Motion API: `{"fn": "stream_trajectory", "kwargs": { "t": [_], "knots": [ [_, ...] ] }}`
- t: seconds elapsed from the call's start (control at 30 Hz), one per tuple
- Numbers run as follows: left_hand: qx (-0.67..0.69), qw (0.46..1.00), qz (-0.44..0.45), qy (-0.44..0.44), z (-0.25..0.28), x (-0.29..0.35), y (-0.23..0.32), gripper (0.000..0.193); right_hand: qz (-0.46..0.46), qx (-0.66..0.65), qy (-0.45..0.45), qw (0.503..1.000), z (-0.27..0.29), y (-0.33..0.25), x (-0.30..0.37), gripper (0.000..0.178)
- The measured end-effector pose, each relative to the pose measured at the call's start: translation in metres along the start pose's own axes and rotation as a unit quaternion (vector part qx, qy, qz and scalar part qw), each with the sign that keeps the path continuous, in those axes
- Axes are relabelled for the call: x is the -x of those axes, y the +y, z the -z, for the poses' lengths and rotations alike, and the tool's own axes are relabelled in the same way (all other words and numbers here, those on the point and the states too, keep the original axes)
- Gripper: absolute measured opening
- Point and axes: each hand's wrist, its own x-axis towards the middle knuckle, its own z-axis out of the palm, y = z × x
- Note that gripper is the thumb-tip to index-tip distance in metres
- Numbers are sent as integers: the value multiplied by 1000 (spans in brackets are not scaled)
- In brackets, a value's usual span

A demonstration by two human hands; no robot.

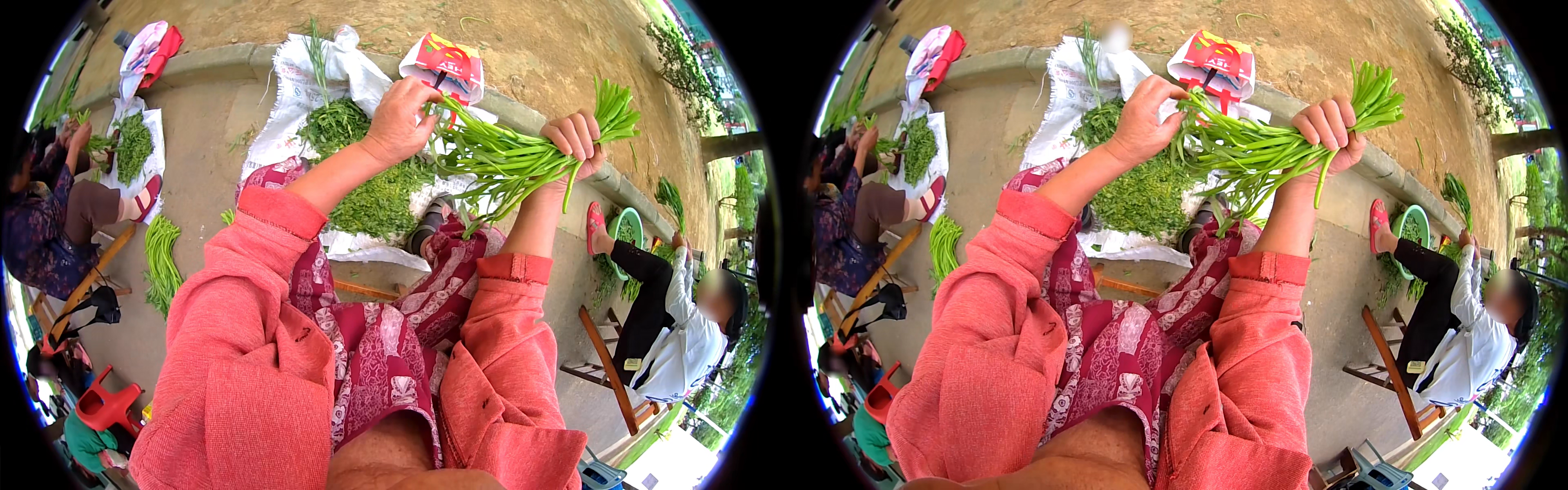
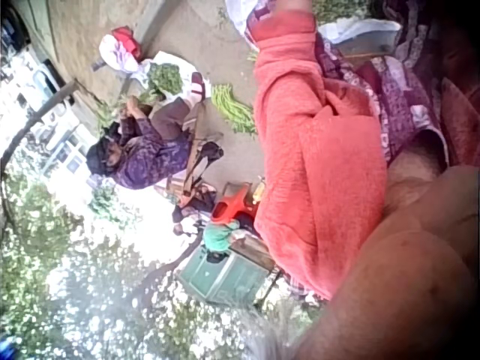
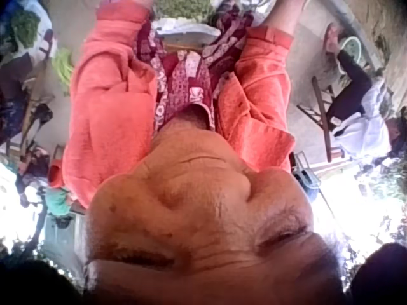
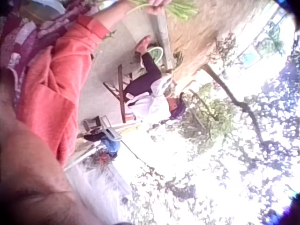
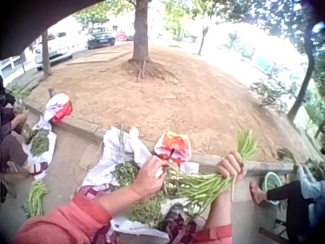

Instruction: The person picks leaves from bundles of green vegetables and places the bundles into a red shopping bag.

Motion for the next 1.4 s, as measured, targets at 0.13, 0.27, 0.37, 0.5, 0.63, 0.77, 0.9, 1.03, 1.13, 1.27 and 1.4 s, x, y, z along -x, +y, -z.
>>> {"fn": "stream_trajectory", "kwargs": {
  "t": [0.13,0.27,0.37,0.5,0.63,0.77,0.9,1.03,1.13,1.27,1.4],
  "knots": [
    [-22,1000,-4,-6,1,-1,4,24,0,4,5,1000,-1,-2,2,20],
    [-33,996,-47,-69,0,3,-8,20,-8,1,2,1000,1,-3,1,21],
    [33,993,7,-110,-1,5,-10,17,-8,2,7,1000,3,-6,4,21],
    [157,950,158,-220,8,4,-11,15,-12,41,31,999,2,-19,9,19],
    [217,933,129,-256,10,8,-23,13,-34,133,103,985,1,-24,12,16],
    [221,912,139,-317,12,6,-20,14,-31,157,122,979,1,-27,14,15],
    [197,918,86,-333,12,11,-15,15,-38,154,122,980,3,-25,12,15],
    [109,945,44,-304,10,11,-9,12,-44,159,128,978,2,-24,12,15],
    [1,971,-12,-239,4,15,-8,13,-45,217,159,962,1,-20,12,14],
    [152,952,184,-193,-6,20,-8,16,-44,198,159,966,-1,-18,11,14],
    [332,802,475,-146,-11,25,-22,18,-24,177,146,973,-3,-25,14,14]
  ]
}}
